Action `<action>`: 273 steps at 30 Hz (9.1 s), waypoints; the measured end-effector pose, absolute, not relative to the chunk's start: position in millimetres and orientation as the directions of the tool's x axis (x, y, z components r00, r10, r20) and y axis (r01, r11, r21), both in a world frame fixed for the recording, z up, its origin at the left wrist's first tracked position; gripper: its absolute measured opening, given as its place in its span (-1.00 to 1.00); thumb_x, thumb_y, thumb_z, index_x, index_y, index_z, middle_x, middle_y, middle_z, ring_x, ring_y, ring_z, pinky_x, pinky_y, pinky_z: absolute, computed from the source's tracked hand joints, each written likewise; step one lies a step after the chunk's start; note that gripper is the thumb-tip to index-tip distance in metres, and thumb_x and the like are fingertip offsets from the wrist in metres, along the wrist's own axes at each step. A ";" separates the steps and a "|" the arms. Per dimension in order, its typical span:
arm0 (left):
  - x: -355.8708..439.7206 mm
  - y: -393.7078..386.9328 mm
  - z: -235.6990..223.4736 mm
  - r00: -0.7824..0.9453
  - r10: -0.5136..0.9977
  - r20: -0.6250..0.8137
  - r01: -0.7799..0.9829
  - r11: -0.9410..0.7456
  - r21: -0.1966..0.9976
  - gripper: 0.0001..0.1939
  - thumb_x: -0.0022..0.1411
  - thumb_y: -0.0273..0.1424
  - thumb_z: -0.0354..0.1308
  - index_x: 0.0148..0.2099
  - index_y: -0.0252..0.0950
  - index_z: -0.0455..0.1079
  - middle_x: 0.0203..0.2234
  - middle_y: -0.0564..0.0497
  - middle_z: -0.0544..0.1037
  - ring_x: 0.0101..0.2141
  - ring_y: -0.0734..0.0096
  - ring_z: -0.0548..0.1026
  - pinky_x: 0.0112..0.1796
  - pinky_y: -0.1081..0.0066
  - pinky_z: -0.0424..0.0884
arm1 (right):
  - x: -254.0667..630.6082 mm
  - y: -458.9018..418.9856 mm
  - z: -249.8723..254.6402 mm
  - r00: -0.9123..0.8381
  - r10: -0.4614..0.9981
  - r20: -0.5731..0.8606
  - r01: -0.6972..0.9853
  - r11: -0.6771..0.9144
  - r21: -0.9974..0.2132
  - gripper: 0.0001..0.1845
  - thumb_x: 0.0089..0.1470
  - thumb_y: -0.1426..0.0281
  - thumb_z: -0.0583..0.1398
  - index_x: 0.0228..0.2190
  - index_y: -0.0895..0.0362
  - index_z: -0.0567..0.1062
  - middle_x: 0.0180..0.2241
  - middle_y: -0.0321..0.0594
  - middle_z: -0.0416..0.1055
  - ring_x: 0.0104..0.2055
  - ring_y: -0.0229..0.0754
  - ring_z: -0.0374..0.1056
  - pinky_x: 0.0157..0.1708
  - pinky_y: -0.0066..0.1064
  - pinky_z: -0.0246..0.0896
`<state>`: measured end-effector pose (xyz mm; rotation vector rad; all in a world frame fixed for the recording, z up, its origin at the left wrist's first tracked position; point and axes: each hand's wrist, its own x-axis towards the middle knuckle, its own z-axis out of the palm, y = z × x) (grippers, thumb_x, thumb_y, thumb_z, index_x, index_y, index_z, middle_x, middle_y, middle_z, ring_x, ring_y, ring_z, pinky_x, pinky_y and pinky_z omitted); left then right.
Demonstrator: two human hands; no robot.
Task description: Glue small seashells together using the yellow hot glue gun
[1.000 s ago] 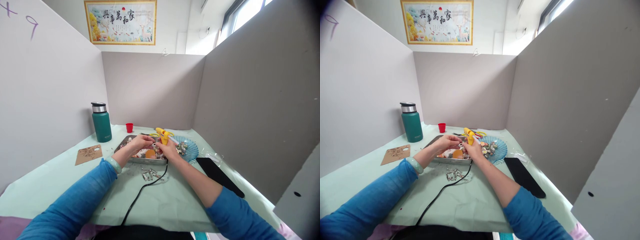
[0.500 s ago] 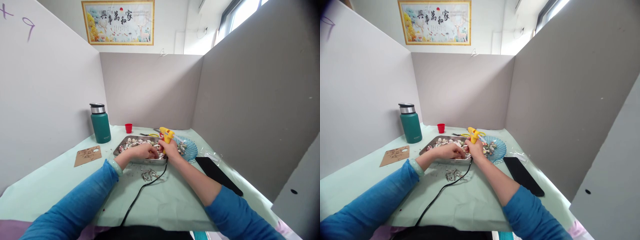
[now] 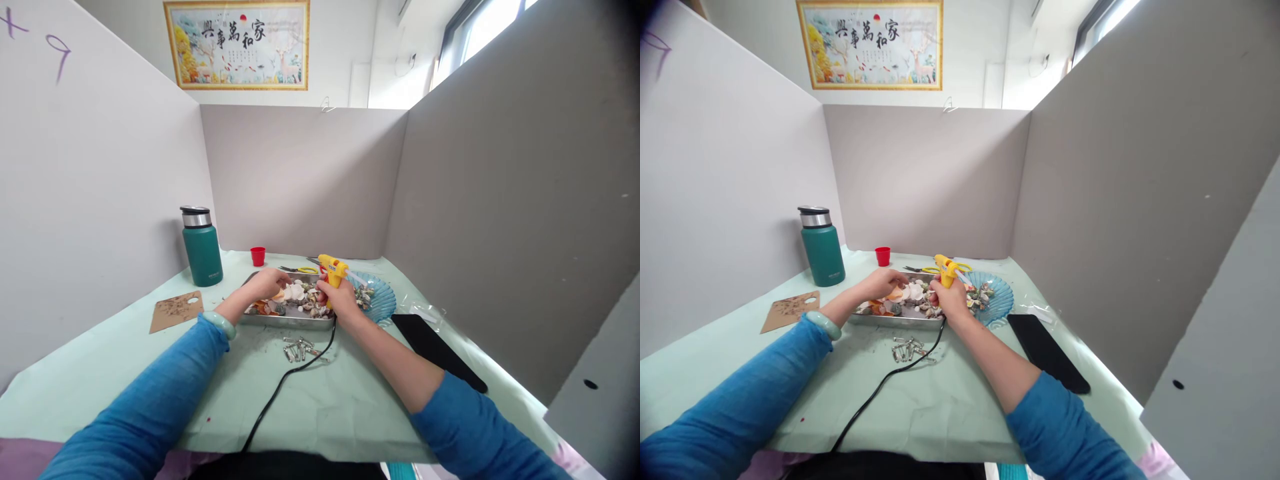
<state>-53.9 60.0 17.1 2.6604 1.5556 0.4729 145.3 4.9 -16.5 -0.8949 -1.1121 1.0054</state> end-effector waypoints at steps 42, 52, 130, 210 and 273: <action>-16.8 23.7 13.6 0.568 0.821 0.051 0.308 -0.271 0.912 -0.78 0.07 -0.26 0.15 -0.36 -0.32 0.28 -0.57 0.10 0.35 -0.61 0.61 0.24 -0.59 0.52 0.15 | 143.2 6.7 -18.8 0.015 0.946 0.324 -0.080 0.324 -0.943 -0.71 -0.21 0.37 0.25 -0.35 0.13 0.34 -0.61 -0.42 0.29 -0.69 -0.38 0.20 -0.72 -0.55 0.08; -16.2 22.5 17.9 0.593 0.798 -0.110 0.081 0.077 0.994 -0.74 0.07 -0.25 0.19 -0.29 -0.35 0.32 -0.52 0.02 0.39 -0.62 0.62 0.24 -0.66 0.59 0.00 | 144.7 5.7 -19.7 0.051 0.943 0.328 -0.141 0.332 -0.933 -0.71 -0.21 0.38 0.25 -0.34 0.11 0.35 -0.59 -0.41 0.29 -0.68 -0.36 0.20 -0.71 -0.52 0.09; -1.7 38.3 21.8 0.393 0.912 0.116 0.910 -0.369 -0.188 -0.72 0.05 -0.44 0.10 -0.17 -0.19 0.53 -0.24 -0.18 0.57 -0.22 0.17 0.51 -0.21 0.34 0.37 | 143.4 6.9 -19.0 0.112 0.953 0.283 -0.151 0.297 -0.943 -0.74 -0.20 0.39 0.21 -0.36 0.15 0.36 -0.57 -0.38 0.37 -0.69 -0.39 0.23 -0.72 -0.59 0.14; -30.3 51.7 23.1 0.528 0.828 -0.190 0.353 -0.010 0.936 -0.65 -0.22 -0.27 0.38 -0.37 -0.32 0.42 -0.62 0.13 0.31 -0.59 0.58 0.21 -0.54 0.49 0.15 | 145.4 6.1 -19.7 0.094 0.947 0.308 -0.122 0.318 -0.940 -0.71 -0.22 0.37 0.22 -0.35 0.12 0.34 -0.58 -0.39 0.31 -0.64 -0.31 0.24 -0.67 -0.49 0.14; -25.5 32.2 -1.1 0.675 0.726 -0.131 -0.026 0.201 0.979 -0.77 -0.04 -0.41 0.31 -0.35 -0.40 0.36 -0.57 0.06 0.40 -0.63 0.62 0.28 -0.59 0.52 0.22 | 148.0 3.7 -17.7 -0.089 0.940 0.329 -0.055 0.325 -0.944 -0.68 -0.22 0.35 0.25 -0.32 0.11 0.38 -0.60 -0.38 0.30 -0.66 -0.32 0.22 -0.66 -0.47 0.10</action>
